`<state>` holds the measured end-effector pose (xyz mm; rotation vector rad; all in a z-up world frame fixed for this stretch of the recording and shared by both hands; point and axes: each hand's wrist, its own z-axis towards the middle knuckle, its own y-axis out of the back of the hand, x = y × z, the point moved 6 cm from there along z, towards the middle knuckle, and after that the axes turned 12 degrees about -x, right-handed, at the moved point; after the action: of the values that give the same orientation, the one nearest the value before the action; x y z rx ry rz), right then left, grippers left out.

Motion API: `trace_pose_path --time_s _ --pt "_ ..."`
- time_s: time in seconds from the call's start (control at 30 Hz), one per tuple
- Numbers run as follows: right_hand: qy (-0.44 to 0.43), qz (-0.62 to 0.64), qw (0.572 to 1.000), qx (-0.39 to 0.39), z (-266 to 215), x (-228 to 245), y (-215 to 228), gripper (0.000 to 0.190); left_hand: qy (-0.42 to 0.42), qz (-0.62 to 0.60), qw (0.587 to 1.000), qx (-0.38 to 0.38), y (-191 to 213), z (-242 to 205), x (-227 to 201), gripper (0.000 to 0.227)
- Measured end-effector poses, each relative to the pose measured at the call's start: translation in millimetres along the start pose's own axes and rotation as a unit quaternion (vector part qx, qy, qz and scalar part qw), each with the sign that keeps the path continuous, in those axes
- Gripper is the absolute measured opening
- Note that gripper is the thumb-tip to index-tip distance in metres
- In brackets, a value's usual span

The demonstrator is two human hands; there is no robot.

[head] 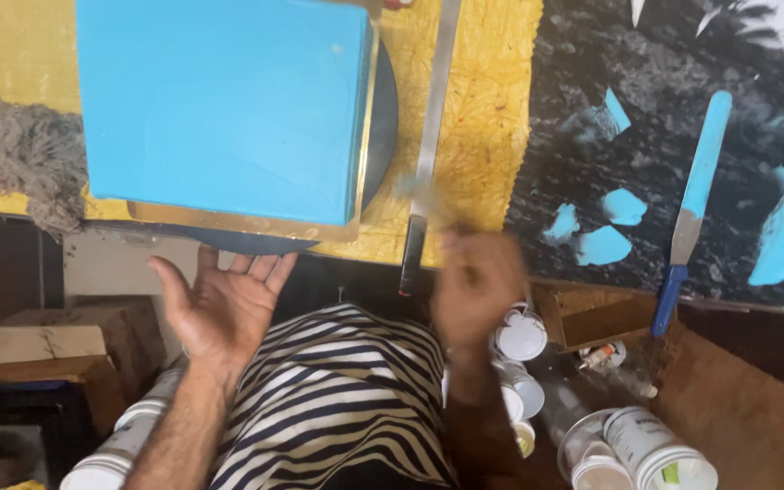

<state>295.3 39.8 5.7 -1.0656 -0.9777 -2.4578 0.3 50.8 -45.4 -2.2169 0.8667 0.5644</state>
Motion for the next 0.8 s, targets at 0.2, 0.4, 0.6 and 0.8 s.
trace_pose_path --time_s 0.2,0.4,0.6,0.8 --pt "0.095 -0.176 0.979 -0.036 97.3 -98.3 -1.8 0.013 -0.063 -0.025 0.996 -0.05 69.5 28.6 -25.9 0.101" --pt "0.185 -0.267 0.934 0.146 82.9 -126.5 -6.9 0.026 -0.006 -0.224 0.971 0.084 68.0 23.5 -35.6 0.094" --pt "-0.146 0.103 0.984 -0.005 77.4 -66.8 -15.4 0.015 -0.015 0.014 0.998 -0.057 19.9 -0.3 -18.0 0.122" --pt "-0.12 0.13 0.983 0.053 63.7 -18.2 -107.3 0.024 -0.024 0.06 0.998 -0.027 -6.3 -1.5 -39.2 0.127"
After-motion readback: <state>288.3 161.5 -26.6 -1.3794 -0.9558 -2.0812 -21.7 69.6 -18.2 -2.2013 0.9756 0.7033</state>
